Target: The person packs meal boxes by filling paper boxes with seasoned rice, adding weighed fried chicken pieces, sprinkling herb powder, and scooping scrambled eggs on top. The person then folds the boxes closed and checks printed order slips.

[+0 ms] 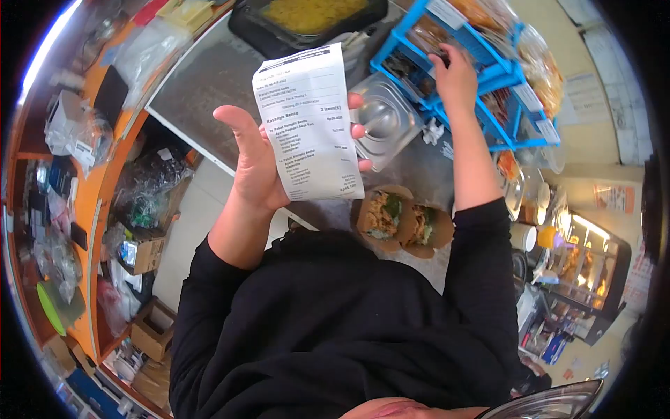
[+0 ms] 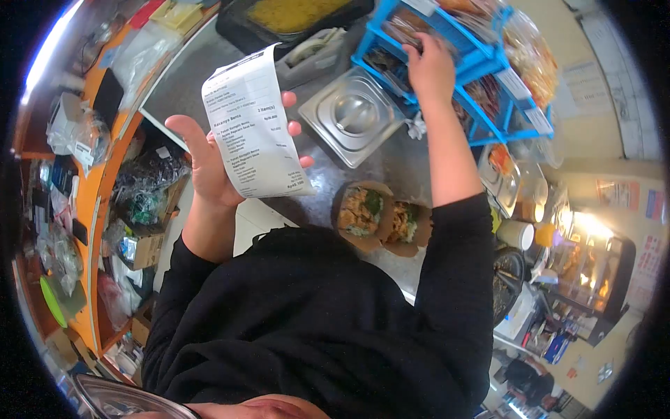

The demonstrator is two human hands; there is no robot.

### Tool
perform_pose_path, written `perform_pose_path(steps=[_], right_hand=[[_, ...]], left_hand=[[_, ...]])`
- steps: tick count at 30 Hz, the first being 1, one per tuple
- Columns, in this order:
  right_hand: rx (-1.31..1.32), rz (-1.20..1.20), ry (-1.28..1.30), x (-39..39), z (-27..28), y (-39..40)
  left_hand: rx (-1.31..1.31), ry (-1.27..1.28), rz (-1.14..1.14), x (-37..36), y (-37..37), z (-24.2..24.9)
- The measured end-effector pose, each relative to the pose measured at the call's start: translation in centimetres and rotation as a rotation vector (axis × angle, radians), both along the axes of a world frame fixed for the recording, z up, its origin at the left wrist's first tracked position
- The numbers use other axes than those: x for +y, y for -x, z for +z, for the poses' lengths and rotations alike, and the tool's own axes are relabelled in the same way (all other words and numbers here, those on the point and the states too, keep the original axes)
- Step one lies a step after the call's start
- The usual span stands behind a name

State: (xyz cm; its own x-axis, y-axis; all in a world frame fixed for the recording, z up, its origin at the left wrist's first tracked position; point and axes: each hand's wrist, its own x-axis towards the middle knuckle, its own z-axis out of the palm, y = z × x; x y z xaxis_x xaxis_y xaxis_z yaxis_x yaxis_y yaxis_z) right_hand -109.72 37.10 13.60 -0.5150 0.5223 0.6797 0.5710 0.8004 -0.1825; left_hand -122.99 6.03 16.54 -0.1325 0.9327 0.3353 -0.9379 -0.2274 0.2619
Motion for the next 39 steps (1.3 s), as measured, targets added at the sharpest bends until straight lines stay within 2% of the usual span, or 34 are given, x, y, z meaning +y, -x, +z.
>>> perform_pose_path(steps=[1,5,12,15,18,19,22,23,26,31,34,35,38,39], right_hand=[[-0.061,-0.081,-0.072,0.8,0.0,0.5],[-0.266,-0.249,0.123,1.3,-0.2,3.0],[-0.328,-0.313,-0.125,2.4,-0.7,2.3],[0.03,-0.015,-0.062,1.7,-0.1,1.8],[0.233,-0.01,0.443,-2.8,3.7,0.3],[0.361,0.14,0.611,-2.2,3.5,-0.8],[0.547,0.271,1.176,-6.7,6.5,-4.5],[0.577,0.346,1.304,-7.7,6.8,-5.8],[0.522,0.383,1.434,-11.1,7.0,-9.4],[0.111,0.234,1.415,-16.8,6.4,-13.6],[0.021,0.338,1.372,-18.0,1.6,-15.2],[0.002,0.291,1.31,-18.5,0.0,-15.7],[-0.251,0.099,0.913,-20.3,-1.7,-15.9],[-0.213,0.197,0.697,-20.5,-2.8,-15.9]], left_hand=[[-0.007,-0.008,0.017,-0.2,0.3,0.0],[0.011,0.022,0.086,-1.5,3.8,-1.2],[0.009,-0.055,0.051,-1.4,5.6,-2.8],[0.008,-0.061,0.05,-1.6,5.7,-2.6],[0.033,-0.084,0.04,-1.5,5.7,-2.2],[0.044,-0.096,0.03,-1.5,5.6,-2.1],[0.025,-0.082,-0.015,-1.6,4.5,-1.6],[0.024,-0.101,-0.049,-1.6,4.2,-1.4],[0.037,-0.162,-0.113,-1.5,3.1,-1.1],[0.073,-0.167,-0.193,-1.7,1.3,-1.3],[0.088,-0.158,-0.218,-1.8,0.0,-1.1],[0.083,-0.145,-0.224,-1.7,-0.5,-1.0],[0.089,-0.077,-0.209,-1.9,-2.1,-0.4],[0.087,-0.08,-0.211,-1.8,-2.6,-0.4]])
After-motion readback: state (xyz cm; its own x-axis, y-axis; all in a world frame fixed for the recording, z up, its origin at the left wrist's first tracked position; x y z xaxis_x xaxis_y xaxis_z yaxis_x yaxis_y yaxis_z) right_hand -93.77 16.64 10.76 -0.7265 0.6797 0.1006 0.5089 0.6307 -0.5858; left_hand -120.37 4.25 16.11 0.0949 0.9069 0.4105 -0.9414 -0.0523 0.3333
